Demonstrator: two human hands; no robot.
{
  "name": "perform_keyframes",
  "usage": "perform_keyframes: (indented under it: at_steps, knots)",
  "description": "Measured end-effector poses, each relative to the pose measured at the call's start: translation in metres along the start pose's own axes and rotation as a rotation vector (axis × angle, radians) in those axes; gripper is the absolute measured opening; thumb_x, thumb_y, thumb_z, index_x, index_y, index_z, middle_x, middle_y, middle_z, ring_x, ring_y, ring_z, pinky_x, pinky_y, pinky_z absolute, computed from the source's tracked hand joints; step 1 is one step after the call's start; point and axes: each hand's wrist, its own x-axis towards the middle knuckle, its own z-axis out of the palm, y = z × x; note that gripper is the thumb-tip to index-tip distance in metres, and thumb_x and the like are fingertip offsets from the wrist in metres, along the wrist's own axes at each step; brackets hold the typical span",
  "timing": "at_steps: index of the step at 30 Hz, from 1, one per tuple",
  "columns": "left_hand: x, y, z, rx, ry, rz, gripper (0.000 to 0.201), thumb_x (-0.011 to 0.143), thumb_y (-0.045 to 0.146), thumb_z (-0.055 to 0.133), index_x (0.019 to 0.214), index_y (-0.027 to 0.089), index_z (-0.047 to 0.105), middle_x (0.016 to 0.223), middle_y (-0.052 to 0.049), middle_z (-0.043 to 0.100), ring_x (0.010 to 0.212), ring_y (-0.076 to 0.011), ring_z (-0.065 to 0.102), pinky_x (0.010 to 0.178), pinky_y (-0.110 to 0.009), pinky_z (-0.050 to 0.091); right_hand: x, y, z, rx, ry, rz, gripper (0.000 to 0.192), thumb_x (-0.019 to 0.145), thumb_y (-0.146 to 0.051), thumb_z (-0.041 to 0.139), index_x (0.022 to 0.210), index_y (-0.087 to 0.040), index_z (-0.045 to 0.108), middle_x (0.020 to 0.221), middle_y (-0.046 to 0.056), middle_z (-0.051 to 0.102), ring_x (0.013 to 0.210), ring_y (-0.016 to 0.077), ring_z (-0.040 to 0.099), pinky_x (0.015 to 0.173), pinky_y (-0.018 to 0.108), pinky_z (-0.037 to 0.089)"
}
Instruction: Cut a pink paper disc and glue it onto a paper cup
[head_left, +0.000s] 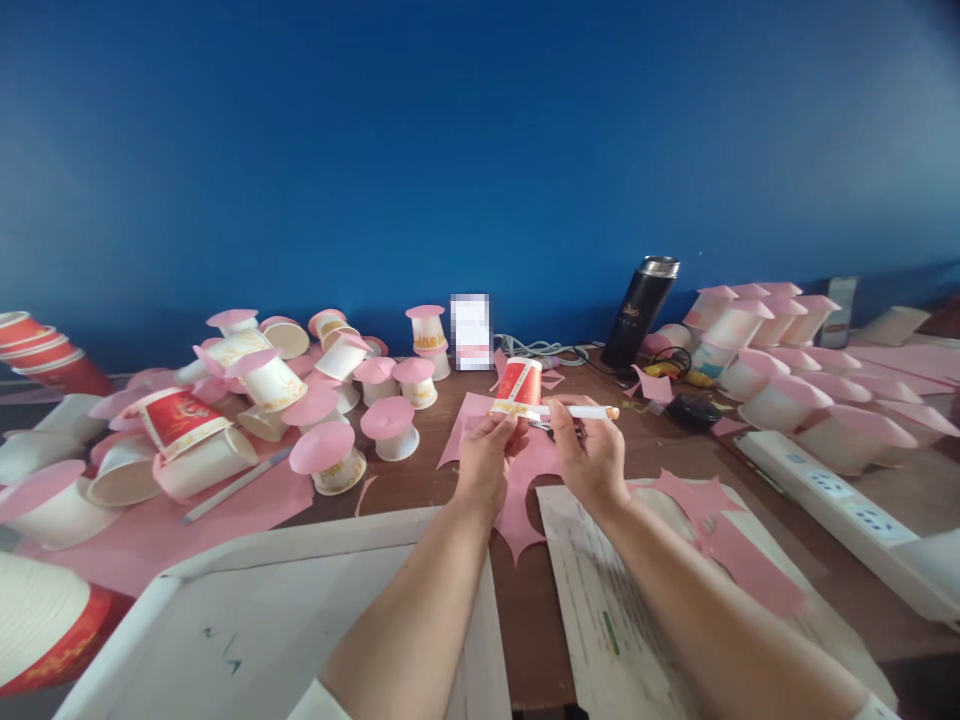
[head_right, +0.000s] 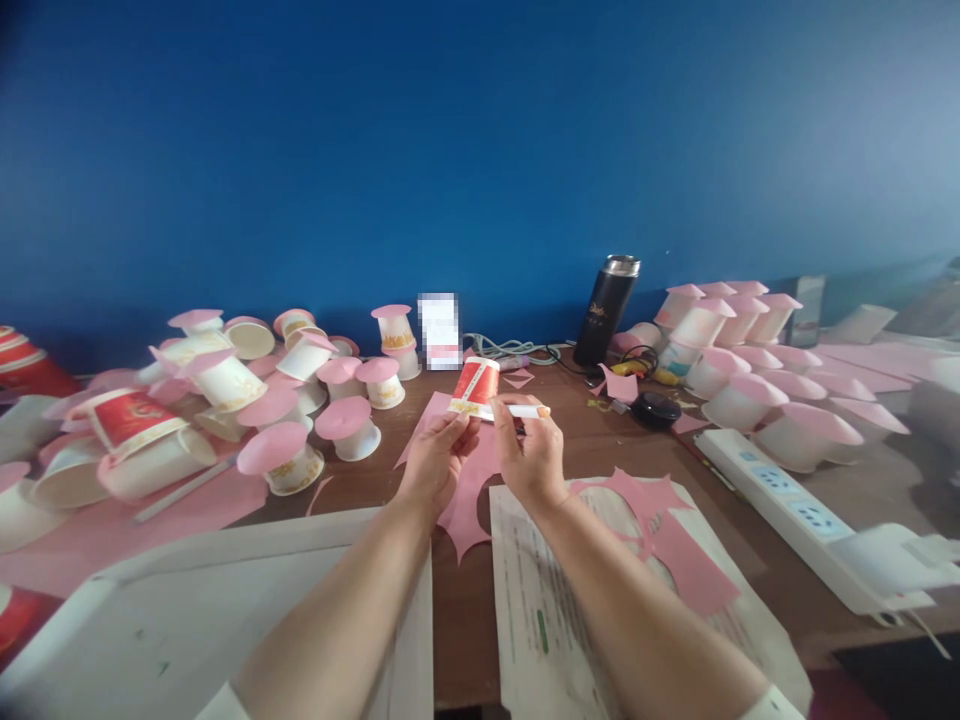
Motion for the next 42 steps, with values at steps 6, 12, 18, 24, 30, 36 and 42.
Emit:
perform_keyframes:
  at_steps: [6, 12, 18, 24, 30, 36, 42]
  knots:
    - [0.0014, 0.0025, -0.0020, -0.082, 0.025, -0.023, 0.015, 0.067, 0.016, 0.077, 0.075, 0.012, 0.066, 0.069, -0.001, 0.065, 0.064, -0.0076, 0.062, 0.065, -0.020, 0.048, -0.0009, 0.0045, 0.0004, 0.032, 0.026, 0.019, 0.024, 0.093, -0.037, 0.049, 0.091, -0.020, 0.067, 0.081, 0.005, 0.070, 0.072, 0.0178, 0.065, 0.070, 0.029, 0.049]
    - [0.0015, 0.0042, -0.0034, -0.164, 0.060, -0.044, 0.005, 0.073, 0.010, 0.070, 0.075, 0.011, 0.065, 0.069, -0.002, 0.065, 0.062, -0.0068, 0.062, 0.062, -0.018, 0.049, -0.0010, 0.0020, 0.0005, 0.037, 0.001, -0.013, 0.024, 0.094, -0.034, 0.048, 0.089, -0.020, 0.067, 0.084, 0.005, 0.070, 0.075, 0.0173, 0.065, 0.071, 0.028, 0.049]
    - [0.0002, 0.0042, -0.0009, -0.160, 0.061, -0.052, 0.007, 0.072, 0.009, 0.070, 0.075, 0.012, 0.065, 0.070, -0.002, 0.066, 0.062, -0.0075, 0.063, 0.060, -0.018, 0.049, 0.0004, 0.0005, 0.0009, 0.010, 0.004, -0.039, 0.024, 0.094, -0.033, 0.048, 0.086, -0.020, 0.066, 0.085, 0.004, 0.070, 0.075, 0.0164, 0.064, 0.073, 0.027, 0.048]
    - [0.0002, 0.0049, -0.0001, -0.164, 0.062, -0.054, 0.006, 0.072, 0.009, 0.070, 0.073, 0.012, 0.064, 0.067, -0.001, 0.065, 0.059, -0.0068, 0.062, 0.059, -0.017, 0.048, -0.0001, 0.0023, 0.0007, -0.003, -0.001, -0.018, 0.025, 0.094, -0.035, 0.048, 0.086, -0.020, 0.066, 0.083, 0.004, 0.070, 0.072, 0.0164, 0.064, 0.070, 0.026, 0.048]
    - [-0.0003, 0.0045, -0.0004, -0.155, 0.066, -0.055, 0.007, 0.071, 0.009, 0.070, 0.071, 0.012, 0.064, 0.066, -0.001, 0.065, 0.059, -0.0070, 0.062, 0.059, -0.017, 0.048, -0.0005, 0.0019, 0.0005, -0.009, -0.011, -0.008, 0.026, 0.094, -0.037, 0.048, 0.088, -0.020, 0.067, 0.085, 0.005, 0.070, 0.071, 0.0169, 0.064, 0.071, 0.028, 0.049]
    - [-0.0001, 0.0044, -0.0013, -0.159, 0.069, -0.064, 0.004, 0.074, 0.009, 0.068, 0.074, 0.011, 0.065, 0.067, -0.001, 0.065, 0.059, -0.0064, 0.062, 0.058, -0.017, 0.049, -0.0003, 0.0025, 0.0005, -0.020, 0.001, -0.020, 0.026, 0.094, -0.036, 0.048, 0.087, -0.020, 0.067, 0.083, 0.005, 0.070, 0.074, 0.0174, 0.065, 0.073, 0.029, 0.049]
    - [-0.0006, 0.0058, -0.0003, -0.160, 0.065, -0.048, 0.004, 0.074, 0.009, 0.068, 0.075, 0.011, 0.065, 0.068, -0.001, 0.064, 0.060, -0.0068, 0.062, 0.058, -0.017, 0.049, -0.0009, 0.0024, 0.0017, 0.117, 0.016, 0.071, 0.024, 0.093, -0.038, 0.050, 0.091, -0.020, 0.066, 0.079, 0.004, 0.069, 0.065, 0.0150, 0.064, 0.064, 0.027, 0.049]
